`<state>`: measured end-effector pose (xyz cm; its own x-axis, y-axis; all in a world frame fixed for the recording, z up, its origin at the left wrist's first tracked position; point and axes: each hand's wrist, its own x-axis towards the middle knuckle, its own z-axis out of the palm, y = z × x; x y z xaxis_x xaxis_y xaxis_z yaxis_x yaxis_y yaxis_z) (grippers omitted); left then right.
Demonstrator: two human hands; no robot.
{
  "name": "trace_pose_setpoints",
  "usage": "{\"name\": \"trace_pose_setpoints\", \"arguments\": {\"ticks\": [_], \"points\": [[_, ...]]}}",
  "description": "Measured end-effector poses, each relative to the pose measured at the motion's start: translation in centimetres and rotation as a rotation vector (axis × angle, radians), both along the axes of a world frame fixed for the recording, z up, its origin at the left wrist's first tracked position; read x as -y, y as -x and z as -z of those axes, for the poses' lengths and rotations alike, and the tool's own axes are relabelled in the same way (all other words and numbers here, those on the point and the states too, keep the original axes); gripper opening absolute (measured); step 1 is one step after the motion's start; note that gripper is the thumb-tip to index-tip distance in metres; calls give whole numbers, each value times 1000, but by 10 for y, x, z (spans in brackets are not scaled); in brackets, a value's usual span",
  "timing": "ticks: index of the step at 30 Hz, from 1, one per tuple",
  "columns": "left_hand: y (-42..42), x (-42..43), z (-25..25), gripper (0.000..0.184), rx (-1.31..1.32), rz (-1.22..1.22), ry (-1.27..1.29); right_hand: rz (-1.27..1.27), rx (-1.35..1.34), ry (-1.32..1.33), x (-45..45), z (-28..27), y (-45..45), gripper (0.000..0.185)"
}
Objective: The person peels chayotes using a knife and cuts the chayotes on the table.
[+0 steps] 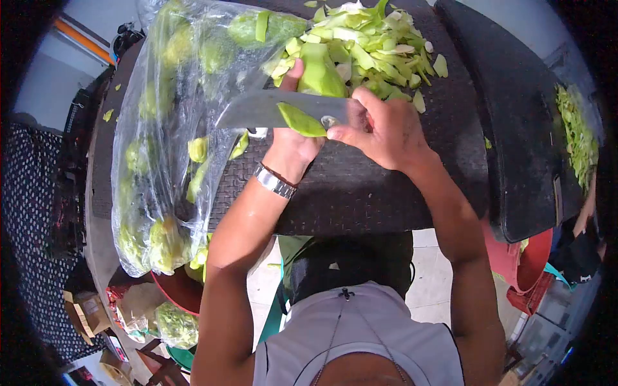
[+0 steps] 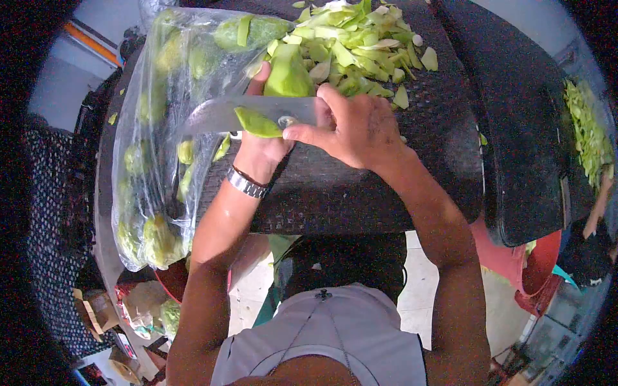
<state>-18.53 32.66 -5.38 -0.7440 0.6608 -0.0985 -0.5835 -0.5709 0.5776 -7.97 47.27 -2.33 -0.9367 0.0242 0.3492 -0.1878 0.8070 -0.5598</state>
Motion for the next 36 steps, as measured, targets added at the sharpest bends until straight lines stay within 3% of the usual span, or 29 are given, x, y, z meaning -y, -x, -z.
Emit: {"name": "trace_pose_setpoints", "arguments": {"ticks": [3,6,10,14,18,20,28,32,36], "points": [[-3,-1,-4,55,-6,31,-29,-35,-134,-42,-2,4,0,46],[-3,-1,-4,52,-46,-15,8,-62,-154,-25,-8,10,5,48],[-6,2,-22,49,-87,-123,129,301,198,-26,-51,9,19,67],[-7,0,-29,52,-82,-91,82,407,61,82,-73,9,17,64],[-6,-3,-15,47,0,-132,48,132,14,43,-25,-4,1,46],[-7,-1,-9,46,-48,-76,-33,47,-8,39,-10,0,1,43],[-6,-1,-8,48,-129,-86,55,-72,-117,15,-19,7,4,44],[-11,2,-21,48,-141,-41,122,169,-55,-93,-47,7,12,64],[-18,-1,-31,53,-144,-29,157,359,-12,18,-91,6,18,67]]}}
